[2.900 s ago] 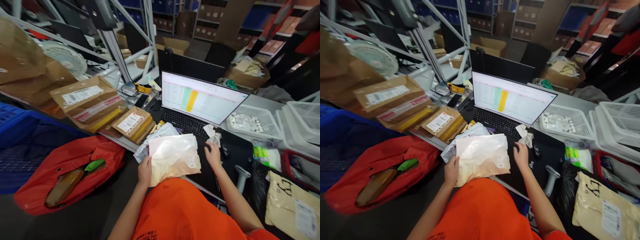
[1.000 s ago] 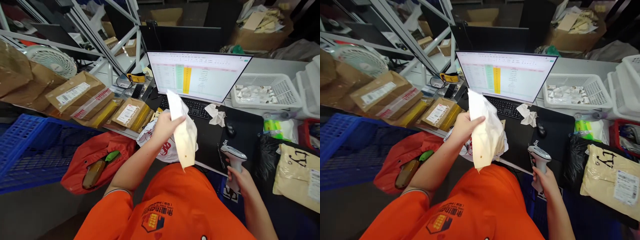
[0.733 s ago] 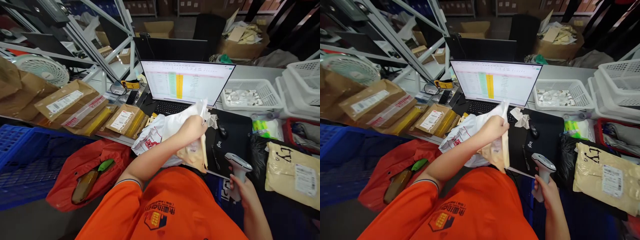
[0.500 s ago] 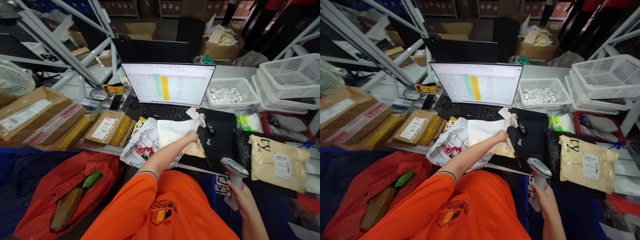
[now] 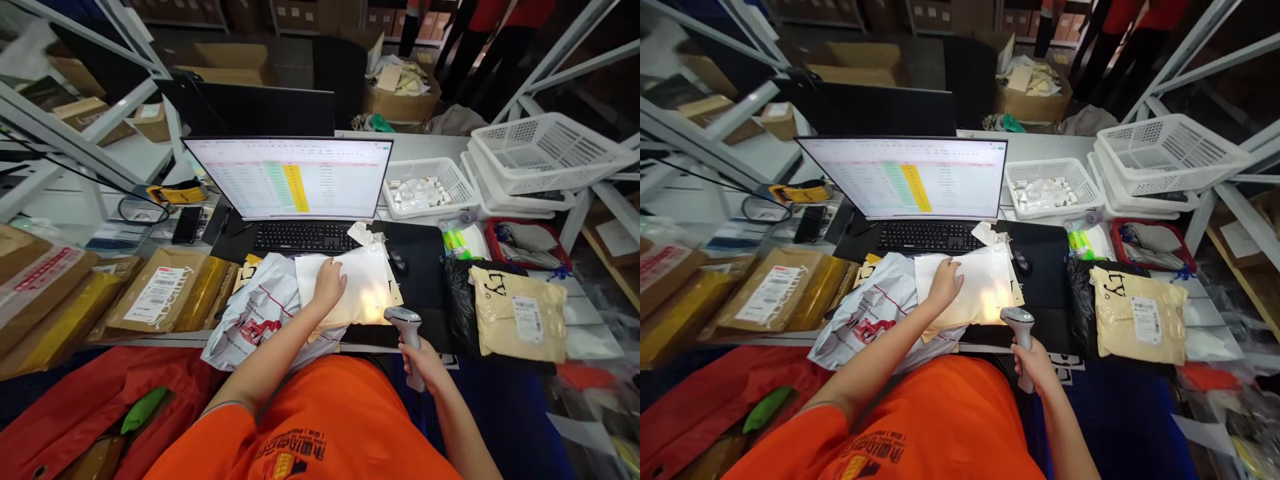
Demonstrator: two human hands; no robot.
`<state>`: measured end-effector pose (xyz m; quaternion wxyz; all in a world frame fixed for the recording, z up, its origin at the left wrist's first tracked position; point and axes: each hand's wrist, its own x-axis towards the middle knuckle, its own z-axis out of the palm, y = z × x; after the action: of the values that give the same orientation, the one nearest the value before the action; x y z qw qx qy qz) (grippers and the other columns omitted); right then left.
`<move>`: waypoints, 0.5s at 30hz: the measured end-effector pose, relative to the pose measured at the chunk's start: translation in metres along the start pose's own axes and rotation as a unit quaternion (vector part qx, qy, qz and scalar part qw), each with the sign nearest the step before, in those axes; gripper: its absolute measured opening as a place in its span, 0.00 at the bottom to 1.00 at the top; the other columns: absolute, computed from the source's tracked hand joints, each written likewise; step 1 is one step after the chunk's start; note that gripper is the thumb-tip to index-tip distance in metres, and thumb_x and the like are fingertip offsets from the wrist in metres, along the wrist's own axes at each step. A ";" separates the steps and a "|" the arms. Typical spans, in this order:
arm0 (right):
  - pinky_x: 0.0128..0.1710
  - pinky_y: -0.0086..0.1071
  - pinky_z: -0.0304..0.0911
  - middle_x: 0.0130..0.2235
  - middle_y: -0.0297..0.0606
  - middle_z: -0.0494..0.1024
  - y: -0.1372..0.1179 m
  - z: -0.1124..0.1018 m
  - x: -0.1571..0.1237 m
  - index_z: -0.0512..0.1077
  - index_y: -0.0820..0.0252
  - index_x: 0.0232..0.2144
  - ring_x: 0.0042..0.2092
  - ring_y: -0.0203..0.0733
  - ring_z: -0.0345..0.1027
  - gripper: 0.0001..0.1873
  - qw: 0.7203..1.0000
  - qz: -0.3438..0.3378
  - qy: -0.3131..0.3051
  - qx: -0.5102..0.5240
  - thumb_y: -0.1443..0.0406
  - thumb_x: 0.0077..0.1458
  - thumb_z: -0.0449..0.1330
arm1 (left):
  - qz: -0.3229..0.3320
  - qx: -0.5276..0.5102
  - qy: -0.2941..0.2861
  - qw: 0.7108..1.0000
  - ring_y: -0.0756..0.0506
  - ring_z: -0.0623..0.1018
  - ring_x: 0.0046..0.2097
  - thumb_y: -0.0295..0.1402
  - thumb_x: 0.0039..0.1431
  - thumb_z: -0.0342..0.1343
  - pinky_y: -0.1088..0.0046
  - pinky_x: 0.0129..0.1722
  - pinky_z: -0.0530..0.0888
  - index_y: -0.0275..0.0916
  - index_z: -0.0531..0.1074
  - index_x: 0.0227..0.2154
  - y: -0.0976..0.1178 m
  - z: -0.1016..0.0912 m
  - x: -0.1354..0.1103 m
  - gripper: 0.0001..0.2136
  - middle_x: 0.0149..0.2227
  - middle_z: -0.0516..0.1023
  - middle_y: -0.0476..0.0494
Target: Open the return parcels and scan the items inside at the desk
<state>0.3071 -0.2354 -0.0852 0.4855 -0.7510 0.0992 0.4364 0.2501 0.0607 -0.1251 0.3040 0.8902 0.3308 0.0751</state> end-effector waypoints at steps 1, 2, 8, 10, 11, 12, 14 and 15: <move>0.37 0.35 0.72 0.44 0.39 0.75 -0.003 -0.001 0.001 0.70 0.63 0.48 0.39 0.37 0.71 0.18 1.000 -0.002 -0.006 -0.007 0.56 0.63 0.58 | -0.014 0.003 0.053 0.999 0.34 0.63 0.65 0.29 0.62 0.54 0.55 0.64 0.62 0.32 0.67 0.54 -0.010 -0.007 -0.012 0.18 0.61 0.61 0.26; 0.34 0.33 0.71 0.41 0.38 0.76 -0.005 -0.001 0.002 0.71 0.63 0.46 0.36 0.36 0.71 0.18 1.000 -0.005 -0.014 -0.015 0.55 0.63 0.58 | -0.037 0.002 0.101 0.994 0.34 0.63 0.65 0.30 0.61 0.55 0.55 0.63 0.63 0.33 0.66 0.55 -0.020 -0.011 -0.025 0.19 0.61 0.61 0.27; 0.17 0.30 0.58 0.20 0.28 0.70 0.005 -0.011 0.038 0.66 0.58 0.32 0.19 0.35 0.62 0.26 0.997 -0.004 -0.056 -0.060 0.50 0.39 0.71 | -0.238 -0.046 0.144 0.960 0.33 0.62 0.66 0.32 0.55 0.62 0.56 0.65 0.59 0.30 0.57 0.58 -0.049 -0.005 -0.074 0.30 0.59 0.63 0.25; 0.18 0.31 0.59 0.19 0.28 0.69 0.013 -0.025 0.064 0.64 0.56 0.32 0.18 0.38 0.63 0.28 0.996 -0.013 -0.046 -0.075 0.50 0.34 0.72 | -0.259 -0.083 0.133 0.953 0.34 0.63 0.66 0.31 0.54 0.62 0.59 0.65 0.59 0.30 0.55 0.60 -0.052 -0.002 -0.075 0.33 0.60 0.63 0.25; 0.19 0.33 0.61 0.20 0.29 0.71 0.016 -0.032 0.079 0.64 0.56 0.33 0.19 0.40 0.66 0.28 0.996 -0.022 -0.028 -0.087 0.49 0.35 0.71 | -0.261 -0.105 0.126 0.951 0.34 0.64 0.65 0.30 0.54 0.62 0.61 0.64 0.60 0.30 0.55 0.60 -0.053 -0.003 -0.075 0.33 0.61 0.64 0.25; 0.20 0.34 0.63 0.22 0.32 0.73 0.017 -0.040 0.093 0.63 0.55 0.34 0.21 0.43 0.69 0.28 0.994 -0.030 -0.001 -0.101 0.49 0.36 0.69 | -0.262 -0.128 0.117 0.949 0.35 0.66 0.64 0.30 0.53 0.62 0.63 0.63 0.61 0.30 0.54 0.60 -0.054 -0.004 -0.073 0.33 0.60 0.65 0.25; 0.25 0.39 0.69 0.25 0.37 0.76 0.014 -0.054 0.119 0.63 0.55 0.36 0.26 0.50 0.74 0.26 0.988 -0.041 0.065 -0.135 0.48 0.39 0.65 | -0.275 -0.165 0.098 0.942 0.37 0.71 0.60 0.29 0.53 0.63 0.66 0.58 0.66 0.30 0.56 0.59 -0.056 -0.008 -0.069 0.32 0.58 0.69 0.27; 0.28 0.41 0.71 0.27 0.40 0.77 0.011 -0.060 0.131 0.63 0.54 0.36 0.28 0.52 0.76 0.25 0.983 -0.044 0.094 -0.149 0.49 0.40 0.63 | -0.285 -0.175 0.089 0.938 0.37 0.74 0.57 0.29 0.53 0.63 0.66 0.55 0.68 0.30 0.58 0.57 -0.057 -0.010 -0.067 0.31 0.56 0.72 0.28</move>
<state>0.4132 -0.2540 -0.1819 0.3752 -0.8562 0.0450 0.3522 0.1642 0.0569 -0.1465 0.4331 0.6812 0.5777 0.1210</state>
